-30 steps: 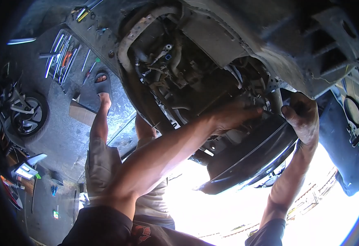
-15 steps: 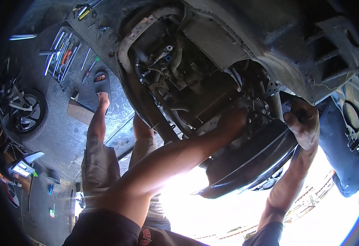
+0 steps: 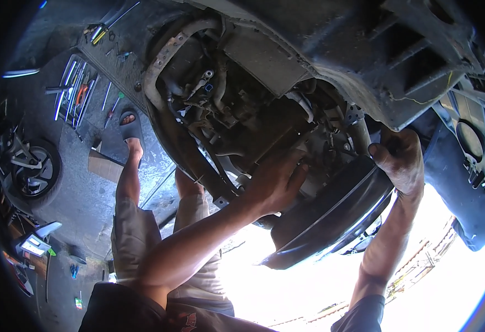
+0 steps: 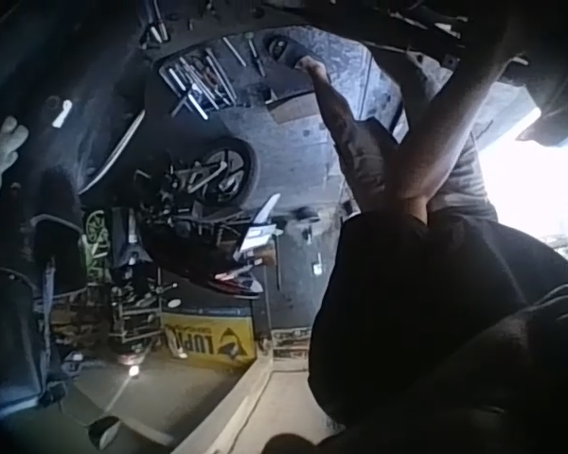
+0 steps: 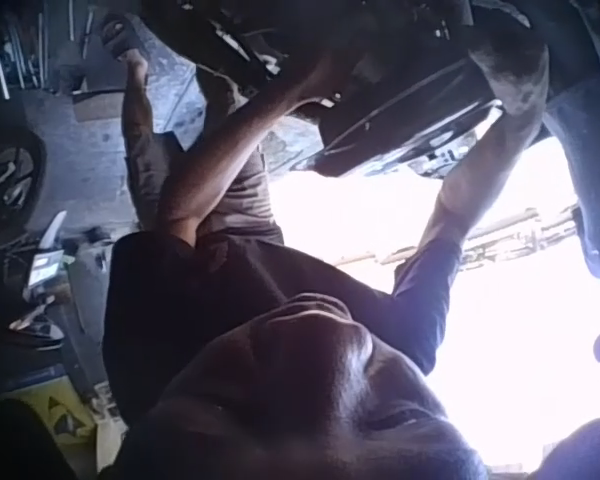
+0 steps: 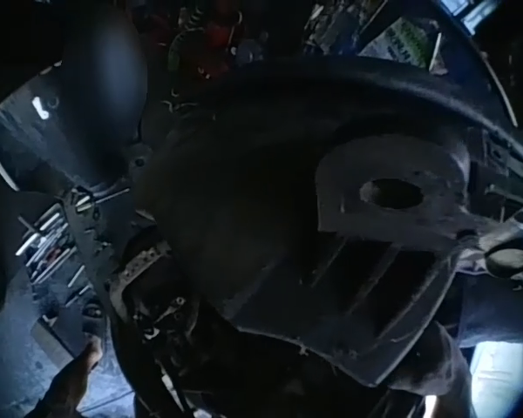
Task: The person is repairing a motorcycle, specifically working on the engine area and electrical connectors.
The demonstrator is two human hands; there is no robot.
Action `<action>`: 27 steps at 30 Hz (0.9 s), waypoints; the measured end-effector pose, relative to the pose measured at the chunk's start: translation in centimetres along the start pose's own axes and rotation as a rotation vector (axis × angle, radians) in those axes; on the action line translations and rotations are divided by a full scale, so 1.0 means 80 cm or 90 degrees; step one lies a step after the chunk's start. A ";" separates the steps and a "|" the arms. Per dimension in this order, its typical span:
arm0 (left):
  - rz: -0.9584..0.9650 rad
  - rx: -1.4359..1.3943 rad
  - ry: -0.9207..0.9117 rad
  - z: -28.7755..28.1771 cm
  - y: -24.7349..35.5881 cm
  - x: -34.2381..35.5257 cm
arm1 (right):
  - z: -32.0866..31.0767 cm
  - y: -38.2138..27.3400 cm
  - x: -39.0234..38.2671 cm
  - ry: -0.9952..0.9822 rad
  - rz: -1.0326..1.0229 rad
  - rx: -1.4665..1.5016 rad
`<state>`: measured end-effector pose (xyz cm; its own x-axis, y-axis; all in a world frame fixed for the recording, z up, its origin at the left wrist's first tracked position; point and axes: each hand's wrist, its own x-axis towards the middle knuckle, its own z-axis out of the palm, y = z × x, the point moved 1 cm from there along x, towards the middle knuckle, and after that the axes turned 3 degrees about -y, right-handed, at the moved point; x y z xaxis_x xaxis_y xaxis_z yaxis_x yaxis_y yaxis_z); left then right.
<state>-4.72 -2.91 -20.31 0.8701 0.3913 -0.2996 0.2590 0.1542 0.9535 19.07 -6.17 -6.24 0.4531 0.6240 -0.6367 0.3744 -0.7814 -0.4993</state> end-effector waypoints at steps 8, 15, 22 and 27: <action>-0.037 -0.030 -0.028 -0.031 0.045 0.006 | 0.001 0.000 -0.002 0.002 0.004 -0.003; -0.072 -0.006 -0.095 -0.030 0.064 0.016 | 0.000 0.003 -0.002 -0.006 0.031 -0.034; -0.125 0.119 -0.159 -0.026 0.085 0.034 | -0.004 0.008 -0.002 -0.016 0.031 -0.057; -0.128 0.206 -0.222 -0.025 0.087 0.045 | -0.001 0.001 0.002 -0.031 0.004 -0.017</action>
<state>-0.62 1.40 -14.82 0.8637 0.0478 -0.5017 0.5037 -0.1151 0.8562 19.25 -6.13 -6.35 0.4159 0.6174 -0.6677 0.3929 -0.7842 -0.4803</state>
